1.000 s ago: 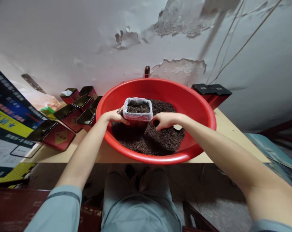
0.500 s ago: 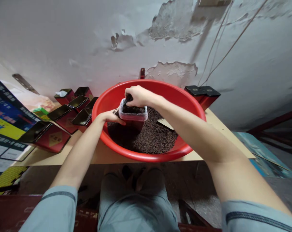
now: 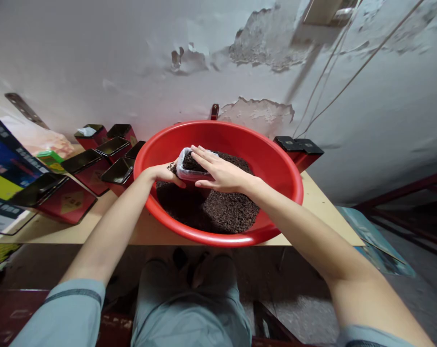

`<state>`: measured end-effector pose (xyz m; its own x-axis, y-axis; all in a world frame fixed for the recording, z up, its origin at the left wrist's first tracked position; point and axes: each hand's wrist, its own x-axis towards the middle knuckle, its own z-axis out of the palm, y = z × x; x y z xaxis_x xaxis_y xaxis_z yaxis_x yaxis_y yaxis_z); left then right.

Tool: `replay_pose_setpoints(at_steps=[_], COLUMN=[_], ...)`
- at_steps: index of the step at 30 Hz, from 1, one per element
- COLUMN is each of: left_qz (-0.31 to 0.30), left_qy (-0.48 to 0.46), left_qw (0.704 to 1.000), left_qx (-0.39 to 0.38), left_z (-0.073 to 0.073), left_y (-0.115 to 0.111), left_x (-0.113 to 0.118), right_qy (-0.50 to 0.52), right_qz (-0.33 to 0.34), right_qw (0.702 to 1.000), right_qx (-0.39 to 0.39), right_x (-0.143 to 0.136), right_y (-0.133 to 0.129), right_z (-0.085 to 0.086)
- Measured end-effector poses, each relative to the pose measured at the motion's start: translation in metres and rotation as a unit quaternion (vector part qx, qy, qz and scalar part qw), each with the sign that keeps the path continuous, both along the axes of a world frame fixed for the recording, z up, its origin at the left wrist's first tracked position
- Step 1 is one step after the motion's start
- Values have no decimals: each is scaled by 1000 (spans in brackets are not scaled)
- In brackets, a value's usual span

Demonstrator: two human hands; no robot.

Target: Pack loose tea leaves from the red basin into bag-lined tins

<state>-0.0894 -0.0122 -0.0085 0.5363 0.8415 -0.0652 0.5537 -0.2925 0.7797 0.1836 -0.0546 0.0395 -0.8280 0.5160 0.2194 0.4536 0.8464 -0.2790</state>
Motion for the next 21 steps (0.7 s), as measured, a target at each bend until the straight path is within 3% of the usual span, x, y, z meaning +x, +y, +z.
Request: replay_pose_setpoints(at_steps=[9,13,15,17,19,21], left_qz=[-3,12,19,26,25,21], left_qy=[-30,-79,-96,-104,-106,-95], left_qw=[999,997,995,994,993,994], left_qx=[14,-1,8,29,47,44], left_z=[-4,-3,1,8,14,18], left_y=[1,0,-2,-4,-7,-10], left_x=[-1,0,0,-1,-3,-6], right_qy=[-11,142,227,259,267,283], right_qz=[0,-91,-135,-137,-114,-96], right_qw=[999,980,945,915,910,916], right_qx=[-32,-107,-192,-277,-297,-267], right_x=[8,22,28,28,22,12], right_y=[10,19,23,25,26,27], right_z=[-4,-10,-18,-30,-43,-57])
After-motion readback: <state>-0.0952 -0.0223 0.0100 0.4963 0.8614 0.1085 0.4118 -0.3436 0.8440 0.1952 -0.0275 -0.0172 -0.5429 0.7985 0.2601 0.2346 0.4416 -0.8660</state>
